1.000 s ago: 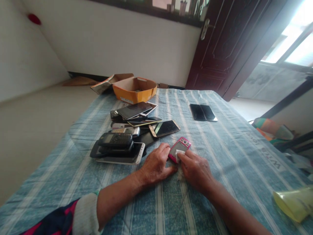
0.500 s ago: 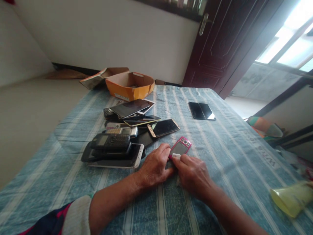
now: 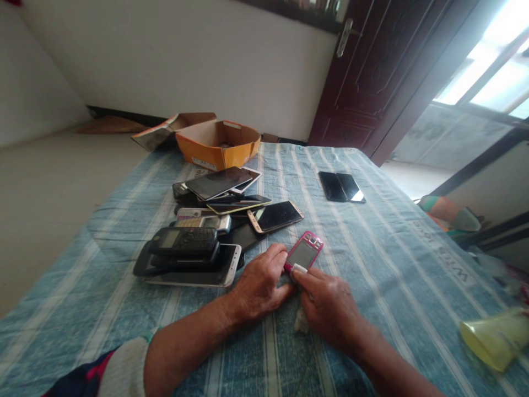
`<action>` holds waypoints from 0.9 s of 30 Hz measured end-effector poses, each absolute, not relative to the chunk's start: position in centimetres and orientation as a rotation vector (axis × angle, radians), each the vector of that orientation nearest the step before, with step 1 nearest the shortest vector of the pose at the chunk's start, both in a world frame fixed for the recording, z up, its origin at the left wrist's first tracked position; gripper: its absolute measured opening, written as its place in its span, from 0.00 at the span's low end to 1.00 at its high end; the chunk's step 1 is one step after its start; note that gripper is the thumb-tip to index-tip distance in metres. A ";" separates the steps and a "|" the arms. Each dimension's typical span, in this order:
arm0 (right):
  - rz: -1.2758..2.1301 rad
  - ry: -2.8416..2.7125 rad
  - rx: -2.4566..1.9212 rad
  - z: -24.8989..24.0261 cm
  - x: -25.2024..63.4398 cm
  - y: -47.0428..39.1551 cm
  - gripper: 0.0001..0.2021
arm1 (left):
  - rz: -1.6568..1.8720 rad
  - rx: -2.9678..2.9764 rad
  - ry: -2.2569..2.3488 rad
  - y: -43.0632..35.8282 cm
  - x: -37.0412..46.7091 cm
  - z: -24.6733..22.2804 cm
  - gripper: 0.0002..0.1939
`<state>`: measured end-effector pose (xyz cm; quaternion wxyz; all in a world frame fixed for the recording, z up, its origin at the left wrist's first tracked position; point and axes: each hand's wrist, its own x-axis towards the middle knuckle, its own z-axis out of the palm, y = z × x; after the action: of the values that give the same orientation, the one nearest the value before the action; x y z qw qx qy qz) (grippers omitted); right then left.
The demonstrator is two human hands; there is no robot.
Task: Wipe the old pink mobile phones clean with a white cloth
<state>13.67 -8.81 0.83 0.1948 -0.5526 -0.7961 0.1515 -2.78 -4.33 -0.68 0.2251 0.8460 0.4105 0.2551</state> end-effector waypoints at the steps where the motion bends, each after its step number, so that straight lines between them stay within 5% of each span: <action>1: 0.460 -2.209 -1.549 0.8 13.6 -8.8 0.14 | 0.703 2.335 1.132 -4.3 -2.8 -0.6 0.11; 27: 0.685 -2.029 -1.548 0.1 13.7 -9.0 0.12 | 0.659 2.396 1.166 -4.6 -2.7 -1.0 0.12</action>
<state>13.69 -8.98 0.08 0.2468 -0.5677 -0.7441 0.2512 -2.71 -4.59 -0.95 0.1970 0.8558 0.4164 0.2355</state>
